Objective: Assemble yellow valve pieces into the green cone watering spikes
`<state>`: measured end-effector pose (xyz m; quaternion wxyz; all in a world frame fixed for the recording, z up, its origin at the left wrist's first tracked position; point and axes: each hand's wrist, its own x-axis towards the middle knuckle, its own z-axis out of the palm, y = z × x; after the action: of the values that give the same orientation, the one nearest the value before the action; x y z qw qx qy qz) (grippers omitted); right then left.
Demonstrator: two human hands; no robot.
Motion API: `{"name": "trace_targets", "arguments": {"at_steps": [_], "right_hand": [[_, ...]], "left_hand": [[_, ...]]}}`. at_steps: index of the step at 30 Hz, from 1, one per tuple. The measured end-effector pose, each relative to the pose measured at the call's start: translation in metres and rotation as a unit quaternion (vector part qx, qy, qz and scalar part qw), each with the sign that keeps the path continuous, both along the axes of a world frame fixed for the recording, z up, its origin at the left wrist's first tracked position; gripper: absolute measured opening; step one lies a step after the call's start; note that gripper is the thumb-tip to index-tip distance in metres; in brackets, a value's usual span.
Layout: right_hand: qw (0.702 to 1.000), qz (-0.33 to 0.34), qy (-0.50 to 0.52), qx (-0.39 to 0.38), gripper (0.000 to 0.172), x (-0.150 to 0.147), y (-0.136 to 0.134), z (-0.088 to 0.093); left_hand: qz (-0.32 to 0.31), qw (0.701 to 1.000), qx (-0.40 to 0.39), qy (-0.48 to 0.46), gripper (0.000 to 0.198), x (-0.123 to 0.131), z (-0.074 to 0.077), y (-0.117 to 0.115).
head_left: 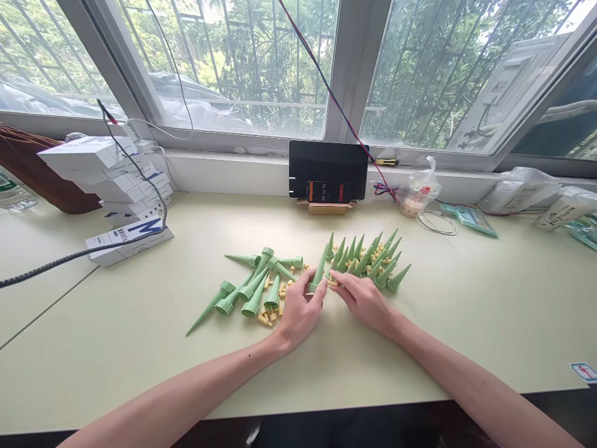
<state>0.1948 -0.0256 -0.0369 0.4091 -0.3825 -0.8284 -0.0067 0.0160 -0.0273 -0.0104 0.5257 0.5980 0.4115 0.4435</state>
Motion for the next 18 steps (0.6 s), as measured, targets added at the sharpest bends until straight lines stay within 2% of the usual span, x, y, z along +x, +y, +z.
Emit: {"name": "trace_targets", "arguments": {"at_steps": [7,11,18], "right_hand": [[0.999,0.004,-0.033,0.017,0.023,-0.0006,-0.0006,-0.0012],[0.999,0.015,-0.047,0.020,0.020,0.0000,-0.0004,-0.0012],[0.998,0.021,-0.056,0.005,0.017,-0.0012,-0.0011,-0.0026]], "left_hand": [[0.001,1.000,0.001,-0.017,0.031,0.0000,-0.0043,0.0025],[0.006,0.999,0.000,-0.033,0.039,0.0006,-0.0044,0.0028],[-0.002,1.000,0.009,-0.016,0.040,-0.0001,-0.0050,0.0033]]}}
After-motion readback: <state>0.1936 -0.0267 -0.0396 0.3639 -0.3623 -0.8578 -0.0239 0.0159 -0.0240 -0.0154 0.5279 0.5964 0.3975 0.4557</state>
